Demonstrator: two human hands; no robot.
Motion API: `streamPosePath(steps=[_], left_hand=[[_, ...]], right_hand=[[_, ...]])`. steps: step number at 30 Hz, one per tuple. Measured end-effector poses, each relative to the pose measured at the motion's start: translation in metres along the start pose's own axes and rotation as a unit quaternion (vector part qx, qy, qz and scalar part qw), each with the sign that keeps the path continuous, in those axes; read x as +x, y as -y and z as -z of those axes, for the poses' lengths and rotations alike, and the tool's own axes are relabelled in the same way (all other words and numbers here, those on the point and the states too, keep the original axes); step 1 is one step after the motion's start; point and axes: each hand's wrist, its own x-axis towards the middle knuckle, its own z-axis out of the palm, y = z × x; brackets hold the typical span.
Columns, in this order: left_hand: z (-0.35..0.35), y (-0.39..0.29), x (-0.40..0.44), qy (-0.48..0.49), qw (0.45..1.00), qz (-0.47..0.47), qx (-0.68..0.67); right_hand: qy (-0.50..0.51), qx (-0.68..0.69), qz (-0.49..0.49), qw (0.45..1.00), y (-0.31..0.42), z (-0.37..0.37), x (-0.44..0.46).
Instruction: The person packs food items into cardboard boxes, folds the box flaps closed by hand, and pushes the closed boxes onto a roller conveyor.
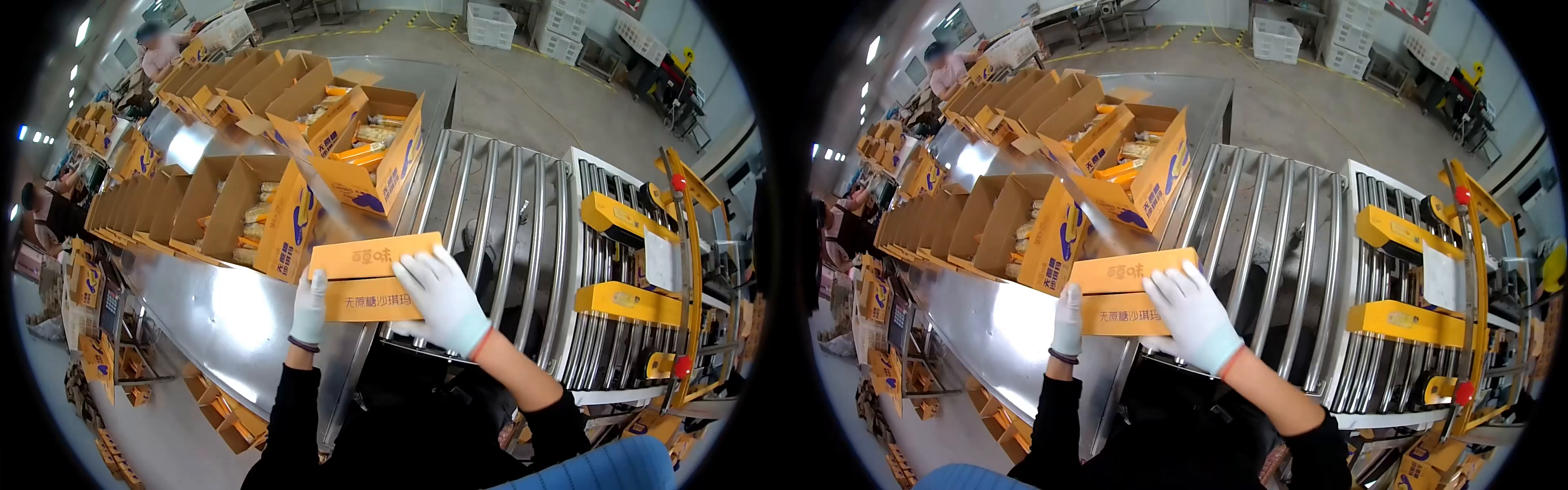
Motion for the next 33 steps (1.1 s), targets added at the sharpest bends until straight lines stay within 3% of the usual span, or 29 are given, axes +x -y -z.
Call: streamPosePath(steps=[1, 2, 3, 6, 9, 11, 13, 14, 16, 17, 18, 19, 20, 21, 22, 23, 24, 25, 26, 27, 28, 29, 31, 32, 33], left_hand=[[-0.014, -0.019, 0.001, -0.002, 1.000, 0.004, 0.001], [-0.042, -0.058, 0.005, 0.046, 0.998, 0.017, 0.038], [-0.071, -0.080, 0.011, 0.094, 0.992, 0.033, 0.075], [-0.180, -0.060, 0.038, 0.112, 0.993, 0.034, -0.008], [-0.314, -0.043, 0.023, 0.063, 0.978, -0.159, 0.120], [-0.372, -0.029, 0.015, 0.239, 0.945, -0.167, 0.147], [-0.375, -0.042, 0.020, 0.467, 0.855, -0.079, 0.211], [-0.352, -0.088, 0.025, 0.555, 0.804, 0.004, 0.214], [-0.301, -0.123, 0.029, 0.342, 0.846, -0.224, 0.343], [-0.275, -0.128, 0.052, 0.234, 0.839, -0.313, 0.379], [-0.249, -0.141, 0.084, 0.166, 0.851, -0.256, 0.427], [-0.218, -0.156, 0.098, 0.005, 0.699, -0.418, 0.581], [-0.184, -0.137, 0.128, -0.040, 0.650, -0.443, 0.616], [-0.175, -0.146, 0.143, 0.086, 0.686, -0.138, 0.709], [-0.170, -0.138, 0.148, 0.094, 0.678, -0.176, 0.707], [-0.182, -0.144, 0.142, 0.114, 0.678, -0.176, 0.704], [-0.200, -0.155, 0.131, 0.162, 0.672, -0.183, 0.699], [-0.215, -0.162, 0.117, 0.213, 0.663, -0.185, 0.693], [-0.223, -0.166, 0.107, 0.267, 0.725, -0.239, 0.588], [-0.228, -0.168, 0.101, 0.317, 0.771, -0.287, 0.472], [-0.228, -0.172, 0.103, 0.374, 0.851, -0.241, 0.279], [-0.232, -0.166, 0.108, 0.329, 0.902, -0.220, 0.171], [-0.226, -0.159, 0.126, 0.132, 0.834, -0.379, 0.379], [-0.219, -0.141, 0.141, 0.152, 0.852, -0.346, 0.363], [-0.214, -0.112, 0.159, 0.244, 0.911, -0.224, 0.246]], right_hand=[[-0.010, -0.044, 0.019, 0.999, -0.005, -0.007, -0.017], [0.045, -0.044, -0.021, 0.998, -0.010, 0.004, -0.026], [0.022, -0.036, -0.037, 0.998, -0.024, 0.005, -0.044], [0.001, -0.102, -0.196, 0.975, -0.071, 0.039, -0.084], [-0.080, -0.214, -0.307, 0.924, -0.136, 0.050, -0.120], [-0.113, -0.206, -0.299, 0.925, -0.160, 0.055, -0.123], [-0.116, -0.222, -0.297, 0.921, -0.175, 0.049, -0.121], [-0.138, -0.228, -0.298, 0.917, -0.183, 0.045, -0.124], [-0.165, -0.236, -0.317, 0.904, -0.189, 0.047, -0.133], [-0.169, -0.231, -0.320, 0.903, -0.192, 0.048, -0.139], [-0.181, -0.237, -0.323, 0.898, -0.195, 0.048, -0.147], [-0.193, -0.244, -0.325, 0.893, -0.195, 0.049, -0.152], [-0.201, -0.271, -0.319, 0.886, -0.190, 0.050, -0.150], [-0.148, -0.188, -0.364, 0.900, -0.170, 0.062, -0.139], [-0.093, -0.105, -0.402, 0.905, -0.144, 0.073, -0.119], [-0.077, -0.071, -0.365, 0.925, -0.121, 0.066, -0.102], [-0.280, -0.031, -0.179, 0.943, -0.116, 0.015, -0.102], [-0.228, -0.010, -0.155, 0.961, -0.075, 0.028, -0.086], [-0.164, -0.040, -0.147, 0.975, -0.059, 0.022, -0.075], [-0.184, -0.032, -0.131, 0.974, -0.044, 0.013, -0.072], [-0.207, -0.045, -0.153, 0.965, -0.038, 0.005, -0.067], [-0.231, -0.061, -0.177, 0.955, -0.035, -0.005, -0.065], [-0.302, -0.044, -0.234, 0.923, -0.041, -0.019, -0.055], [-0.290, -0.164, -0.224, 0.916, -0.061, -0.031, -0.054], [-0.303, -0.165, -0.179, 0.922, -0.074, -0.036, -0.060]])
